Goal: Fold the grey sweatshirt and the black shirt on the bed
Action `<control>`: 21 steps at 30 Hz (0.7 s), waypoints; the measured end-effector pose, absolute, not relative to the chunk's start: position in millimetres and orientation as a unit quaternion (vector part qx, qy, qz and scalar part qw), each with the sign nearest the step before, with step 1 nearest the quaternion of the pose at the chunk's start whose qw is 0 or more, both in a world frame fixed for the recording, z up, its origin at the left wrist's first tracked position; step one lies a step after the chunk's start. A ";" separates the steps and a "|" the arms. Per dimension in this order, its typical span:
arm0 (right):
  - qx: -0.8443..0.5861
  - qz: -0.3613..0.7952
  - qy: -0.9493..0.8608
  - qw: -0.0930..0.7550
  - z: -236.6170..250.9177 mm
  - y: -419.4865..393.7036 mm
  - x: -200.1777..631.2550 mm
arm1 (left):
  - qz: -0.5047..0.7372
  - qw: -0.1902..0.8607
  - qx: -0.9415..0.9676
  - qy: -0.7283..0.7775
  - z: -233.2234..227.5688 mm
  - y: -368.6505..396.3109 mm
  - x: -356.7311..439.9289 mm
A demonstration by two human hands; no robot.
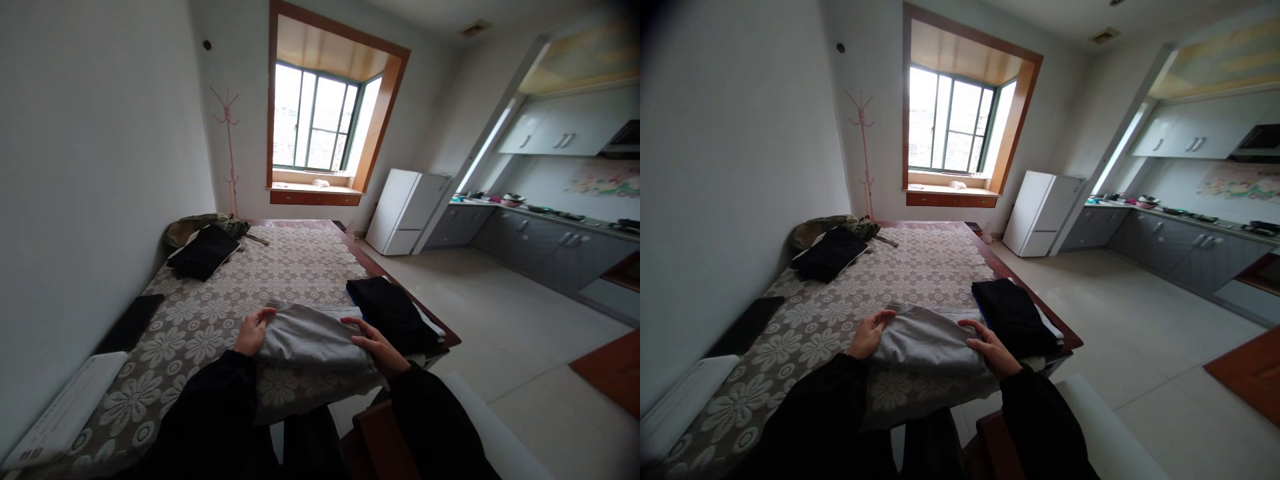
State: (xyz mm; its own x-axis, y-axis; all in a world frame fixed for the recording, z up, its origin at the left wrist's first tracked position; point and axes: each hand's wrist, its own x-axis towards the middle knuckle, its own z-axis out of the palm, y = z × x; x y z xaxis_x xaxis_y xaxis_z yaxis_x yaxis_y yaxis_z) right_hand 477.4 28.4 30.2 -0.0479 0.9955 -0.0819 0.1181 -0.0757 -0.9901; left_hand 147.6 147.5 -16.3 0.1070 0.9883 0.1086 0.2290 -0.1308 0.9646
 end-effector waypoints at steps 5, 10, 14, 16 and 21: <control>-0.522 0.577 -0.453 0.435 35.6 34.0 475.2 | 0.452 0.434 0.602 0.494 -15.9 147.9 148.3; -0.486 0.591 -0.439 0.471 82.4 49.5 476.8 | 0.444 0.538 0.552 0.457 -13.3 148.0 149.9; -0.461 0.545 -0.453 0.534 137.5 75.4 482.1 | 0.392 0.615 0.500 0.467 -10.4 143.5 154.9; -0.457 0.520 -0.450 0.564 164.3 91.7 486.9 | 0.375 0.624 0.499 0.471 -8.6 140.9 156.9; -0.437 0.424 -0.419 0.674 218.1 125.9 510.5 | 0.368 0.623 0.510 0.466 -7.3 138.2 156.4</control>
State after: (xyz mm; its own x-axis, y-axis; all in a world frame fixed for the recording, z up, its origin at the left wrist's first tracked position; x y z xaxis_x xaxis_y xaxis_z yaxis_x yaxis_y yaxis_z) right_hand 510.5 125.9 218.1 0.2907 0.9371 0.1935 -0.2048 0.2585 -0.9441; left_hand 156.4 138.2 -7.3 0.2950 0.9334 -0.2043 0.0160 0.2089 0.9778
